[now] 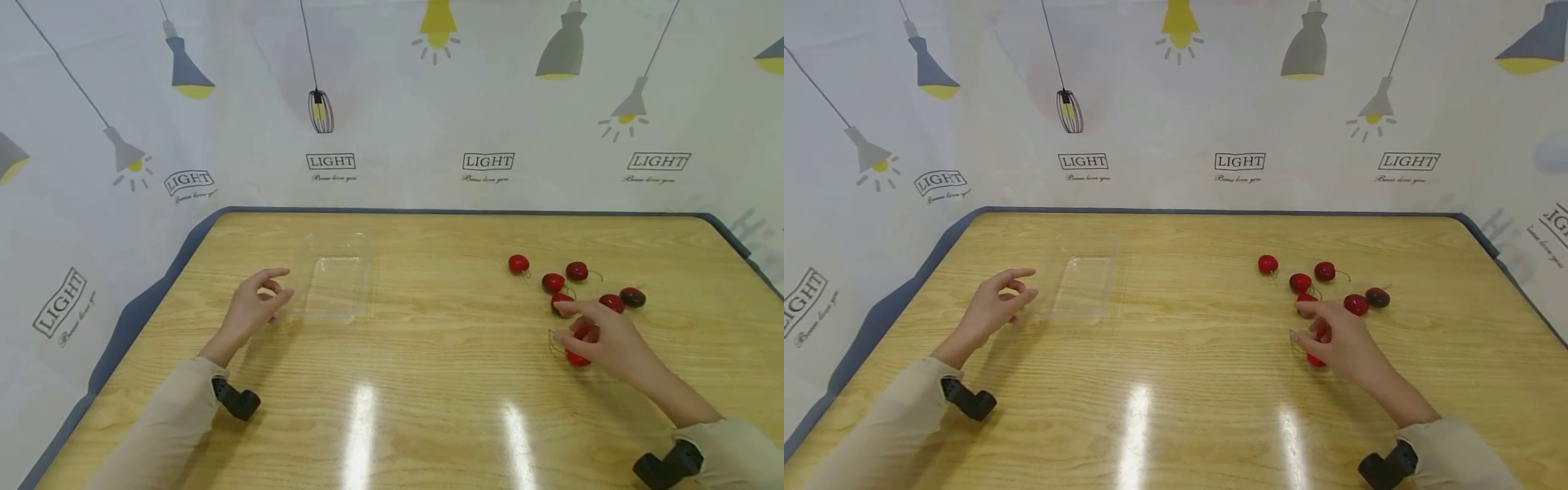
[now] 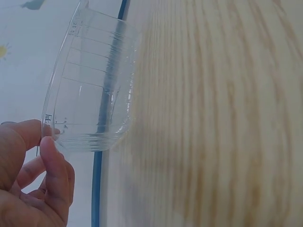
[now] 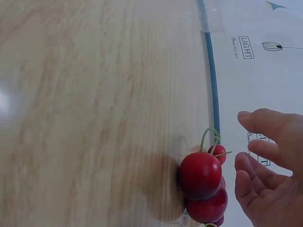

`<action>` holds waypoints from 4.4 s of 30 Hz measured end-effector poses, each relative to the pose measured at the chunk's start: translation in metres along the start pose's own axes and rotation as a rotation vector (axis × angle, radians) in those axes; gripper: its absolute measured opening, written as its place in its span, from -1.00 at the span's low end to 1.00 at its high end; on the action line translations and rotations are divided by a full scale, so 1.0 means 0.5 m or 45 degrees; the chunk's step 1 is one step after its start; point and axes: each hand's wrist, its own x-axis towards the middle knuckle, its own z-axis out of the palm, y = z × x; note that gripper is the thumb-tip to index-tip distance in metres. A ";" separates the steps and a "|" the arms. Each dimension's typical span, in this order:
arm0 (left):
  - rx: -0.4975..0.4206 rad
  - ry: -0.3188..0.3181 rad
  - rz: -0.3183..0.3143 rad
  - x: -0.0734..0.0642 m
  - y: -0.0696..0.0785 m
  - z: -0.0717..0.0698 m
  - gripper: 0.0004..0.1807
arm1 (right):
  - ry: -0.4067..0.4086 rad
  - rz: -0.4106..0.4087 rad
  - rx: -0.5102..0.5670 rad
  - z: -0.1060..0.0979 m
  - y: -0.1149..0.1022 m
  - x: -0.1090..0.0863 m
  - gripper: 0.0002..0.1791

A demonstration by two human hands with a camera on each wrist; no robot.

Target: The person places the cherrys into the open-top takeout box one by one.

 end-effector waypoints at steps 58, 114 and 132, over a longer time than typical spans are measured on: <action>-0.099 0.032 -0.094 0.000 0.000 0.013 -0.49 | 0.030 0.028 -0.046 0.012 0.030 -0.022 -0.67; -0.075 0.075 -0.069 0.000 0.000 0.018 -0.50 | 0.012 0.166 -0.070 -0.003 0.026 -0.004 -0.87; -0.074 0.089 -0.062 0.006 -0.002 0.021 -0.51 | 0.104 0.188 0.049 -0.004 0.027 -0.006 -0.84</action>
